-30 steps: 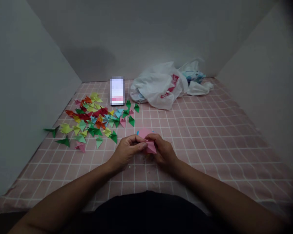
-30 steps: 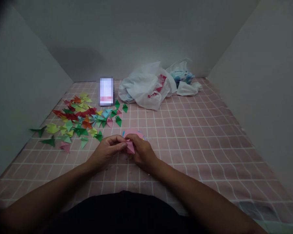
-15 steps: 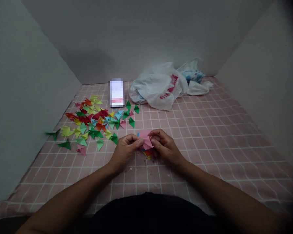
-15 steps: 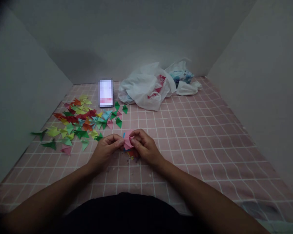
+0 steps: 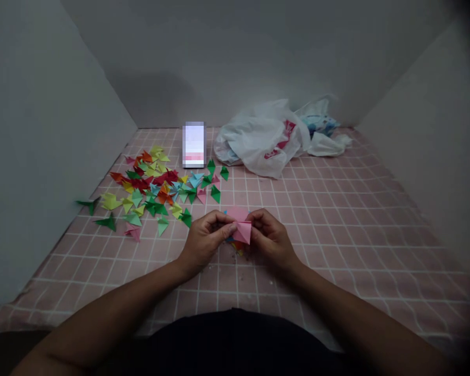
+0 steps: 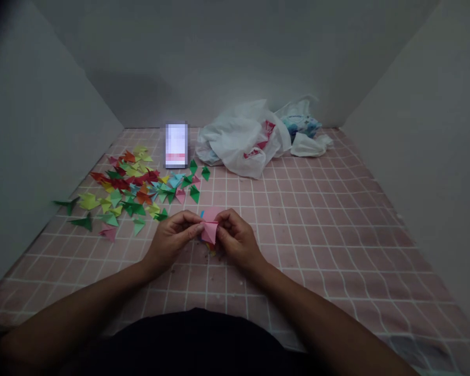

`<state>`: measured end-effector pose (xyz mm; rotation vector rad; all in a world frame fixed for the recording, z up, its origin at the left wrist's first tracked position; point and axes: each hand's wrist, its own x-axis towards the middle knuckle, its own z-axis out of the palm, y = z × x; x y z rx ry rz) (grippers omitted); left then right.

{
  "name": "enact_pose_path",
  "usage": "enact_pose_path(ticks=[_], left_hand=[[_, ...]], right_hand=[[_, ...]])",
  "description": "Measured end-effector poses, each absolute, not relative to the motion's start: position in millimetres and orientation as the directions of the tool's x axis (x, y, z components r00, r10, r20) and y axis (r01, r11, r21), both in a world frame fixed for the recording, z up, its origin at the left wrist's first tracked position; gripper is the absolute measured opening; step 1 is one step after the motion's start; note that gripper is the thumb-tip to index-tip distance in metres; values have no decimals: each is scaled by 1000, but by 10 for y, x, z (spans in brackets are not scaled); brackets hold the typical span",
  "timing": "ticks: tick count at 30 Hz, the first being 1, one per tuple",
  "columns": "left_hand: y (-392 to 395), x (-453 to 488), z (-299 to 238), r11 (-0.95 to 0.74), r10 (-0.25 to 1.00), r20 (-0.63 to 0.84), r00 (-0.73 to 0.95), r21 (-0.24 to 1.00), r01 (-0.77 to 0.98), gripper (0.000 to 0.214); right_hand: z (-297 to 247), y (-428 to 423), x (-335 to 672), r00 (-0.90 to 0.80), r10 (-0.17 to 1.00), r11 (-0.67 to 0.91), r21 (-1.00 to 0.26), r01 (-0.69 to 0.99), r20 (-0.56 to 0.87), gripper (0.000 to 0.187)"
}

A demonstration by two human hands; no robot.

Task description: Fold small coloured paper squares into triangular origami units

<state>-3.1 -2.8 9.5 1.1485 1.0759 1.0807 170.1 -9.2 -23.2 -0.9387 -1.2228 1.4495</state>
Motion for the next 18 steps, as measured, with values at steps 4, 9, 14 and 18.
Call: enact_pose_path(ticks=[4,9,14,18], left_hand=[[-35,-51,100,-26,988,23,152,999,22,14],[-44,-83,152,-212,961,169,218,959,190,13],[-29,-109,175,-304,934,239,264,921,243,13],[-19,-101,135,-283,944,226,241,931,232,9]], right_hand=[[-193,-90,1735,-204,970,122,-990,-74,134,10],[-151,-83,1751,-225,945,261,-961,91,236,9],[-136,-58,1784,-299,917,303,-948,96,263,17],[-140,-53,1800,-287,923,300,-947,116,258,20]])
